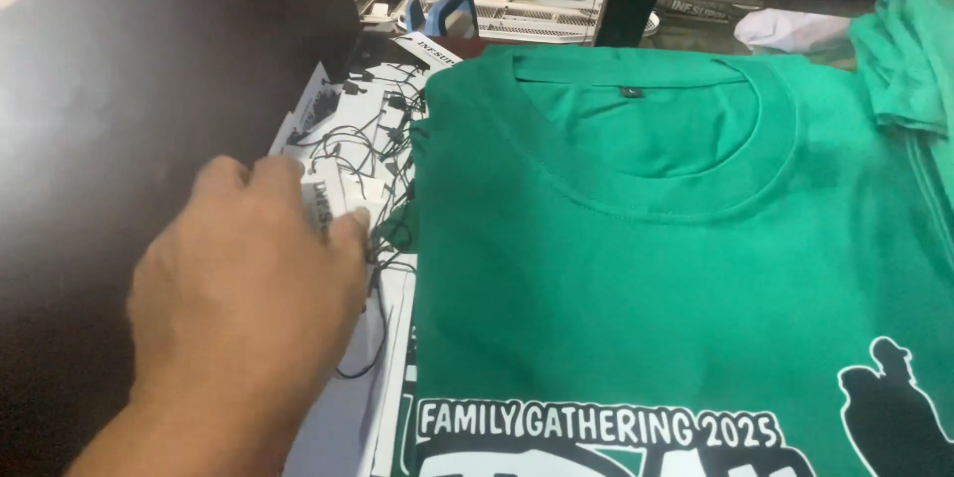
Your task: The person attaches a white tag to the collar of a green t-shirt using a black string. They thread the string through the collar and tie it to secure the tag in place.
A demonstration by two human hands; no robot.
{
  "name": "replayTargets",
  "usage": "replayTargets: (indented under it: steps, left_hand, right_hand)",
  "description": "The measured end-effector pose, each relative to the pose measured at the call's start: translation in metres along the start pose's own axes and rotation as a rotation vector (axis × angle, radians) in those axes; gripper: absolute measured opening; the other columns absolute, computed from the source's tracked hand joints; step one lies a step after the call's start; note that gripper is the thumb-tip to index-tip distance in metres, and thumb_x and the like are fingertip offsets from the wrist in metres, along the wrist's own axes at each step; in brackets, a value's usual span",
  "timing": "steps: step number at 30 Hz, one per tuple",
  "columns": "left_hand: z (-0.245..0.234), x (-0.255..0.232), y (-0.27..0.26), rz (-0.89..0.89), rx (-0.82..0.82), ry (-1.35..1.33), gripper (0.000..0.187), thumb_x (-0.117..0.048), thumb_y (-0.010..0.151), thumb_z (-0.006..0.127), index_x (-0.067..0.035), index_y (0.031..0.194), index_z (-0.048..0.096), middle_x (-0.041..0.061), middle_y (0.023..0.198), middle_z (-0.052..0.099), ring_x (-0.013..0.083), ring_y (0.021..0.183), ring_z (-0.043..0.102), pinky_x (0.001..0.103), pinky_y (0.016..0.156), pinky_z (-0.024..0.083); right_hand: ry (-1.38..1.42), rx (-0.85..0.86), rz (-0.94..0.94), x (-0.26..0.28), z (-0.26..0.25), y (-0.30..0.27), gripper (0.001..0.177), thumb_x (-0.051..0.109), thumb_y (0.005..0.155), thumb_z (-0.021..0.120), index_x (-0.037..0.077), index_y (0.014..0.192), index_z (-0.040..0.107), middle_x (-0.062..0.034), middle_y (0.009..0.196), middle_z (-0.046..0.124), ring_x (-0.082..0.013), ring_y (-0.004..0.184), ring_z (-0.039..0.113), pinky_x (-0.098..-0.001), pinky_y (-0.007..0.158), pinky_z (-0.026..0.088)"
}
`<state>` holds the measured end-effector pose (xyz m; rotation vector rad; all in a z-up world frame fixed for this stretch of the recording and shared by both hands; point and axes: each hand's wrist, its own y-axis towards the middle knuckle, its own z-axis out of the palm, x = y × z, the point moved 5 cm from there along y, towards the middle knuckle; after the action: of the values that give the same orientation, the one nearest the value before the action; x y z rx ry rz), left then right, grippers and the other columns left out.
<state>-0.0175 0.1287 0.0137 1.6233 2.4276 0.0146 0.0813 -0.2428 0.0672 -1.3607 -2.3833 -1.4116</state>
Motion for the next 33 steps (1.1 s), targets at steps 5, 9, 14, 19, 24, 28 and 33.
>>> replayTargets:
  steps: [5, 9, 14, 19, 24, 28, 33]
  left_hand:
    - [0.000, -0.002, 0.004, -0.075, 0.089, -0.031, 0.052, -0.048, 0.086, 0.070, -0.014, 0.123, 0.060, 0.016, 0.119, 0.064, 0.0512, 0.106, 0.067, 0.066, 0.089, 0.052]
    - [-0.002, -0.006, 0.007, -0.135, 0.114, -0.125, 0.043, -0.036, 0.084, 0.069, -0.010, 0.117, 0.059, 0.018, 0.119, 0.067, 0.0513, 0.108, 0.065, 0.065, 0.090, 0.051]
    - [-0.007, -0.015, 0.017, -0.202, 0.154, -0.100, 0.058, -0.048, 0.082, 0.074, -0.010, 0.124, 0.064, 0.019, 0.126, 0.065, 0.0500, 0.117, 0.063, 0.062, 0.094, 0.052]
    - [-0.004, -0.015, 0.024, -0.208, 0.178, -0.106, 0.042, -0.040, 0.082, 0.073, -0.015, 0.117, 0.071, 0.020, 0.118, 0.073, 0.0485, 0.116, 0.064, 0.059, 0.092, 0.053]
    - [-0.003, -0.008, 0.039, -0.146, 0.005, -0.182, 0.030, -0.043, 0.091, 0.072, -0.021, 0.110, 0.076, 0.017, 0.110, 0.076, 0.0463, 0.112, 0.065, 0.059, 0.091, 0.053]
    - [-0.006, -0.006, 0.037, -0.186, -0.029, -0.456, 0.019, -0.026, 0.093, 0.063, -0.015, 0.108, 0.068, 0.011, 0.105, 0.073, 0.0353, 0.100, 0.066, 0.051, 0.087, 0.049]
    - [-0.007, -0.007, 0.038, -0.151, -0.051, -0.550, 0.045, -0.011, 0.082, 0.062, -0.015, 0.126, 0.067, 0.004, 0.107, 0.075, 0.0260, 0.093, 0.069, 0.043, 0.084, 0.052]
  right_hand:
    - [-0.036, 0.111, 0.234, 0.073, 0.051, -0.031, 0.040, 0.006, 0.095, 0.065, 0.008, 0.135, 0.059, -0.0074, 0.134, 0.064, -0.0165, 0.125, 0.057, -0.0350, 0.103, 0.046]
    - [-0.073, 0.059, 0.233, 0.053, 0.060, -0.040, 0.044, 0.008, 0.095, 0.063, 0.006, 0.138, 0.056, -0.0070, 0.137, 0.061, -0.0191, 0.125, 0.058, -0.0417, 0.104, 0.042]
    - [-0.048, 0.035, 0.179, 0.052, 0.058, -0.039, 0.040, 0.006, 0.093, 0.062, 0.002, 0.133, 0.057, -0.0124, 0.130, 0.063, -0.0243, 0.120, 0.061, -0.0391, 0.104, 0.046]
    - [-0.047, 0.025, 0.218, 0.050, 0.056, -0.041, 0.040, 0.009, 0.092, 0.061, 0.004, 0.131, 0.058, -0.0108, 0.127, 0.069, -0.0218, 0.118, 0.065, -0.0387, 0.104, 0.047]
    - [-0.059, 0.025, 0.217, 0.051, 0.055, -0.041, 0.040, 0.010, 0.091, 0.061, 0.006, 0.131, 0.059, -0.0093, 0.124, 0.070, -0.0211, 0.116, 0.066, -0.0385, 0.103, 0.047]
    - [-0.085, 0.058, 0.288, 0.052, 0.056, -0.040, 0.040, 0.015, 0.091, 0.059, 0.009, 0.131, 0.060, -0.0043, 0.123, 0.072, -0.0197, 0.116, 0.065, -0.0382, 0.100, 0.047]
    - [-0.098, 0.061, 0.282, 0.053, 0.057, -0.040, 0.040, 0.015, 0.090, 0.060, 0.010, 0.130, 0.062, -0.0029, 0.119, 0.073, -0.0191, 0.111, 0.066, -0.0375, 0.097, 0.048]
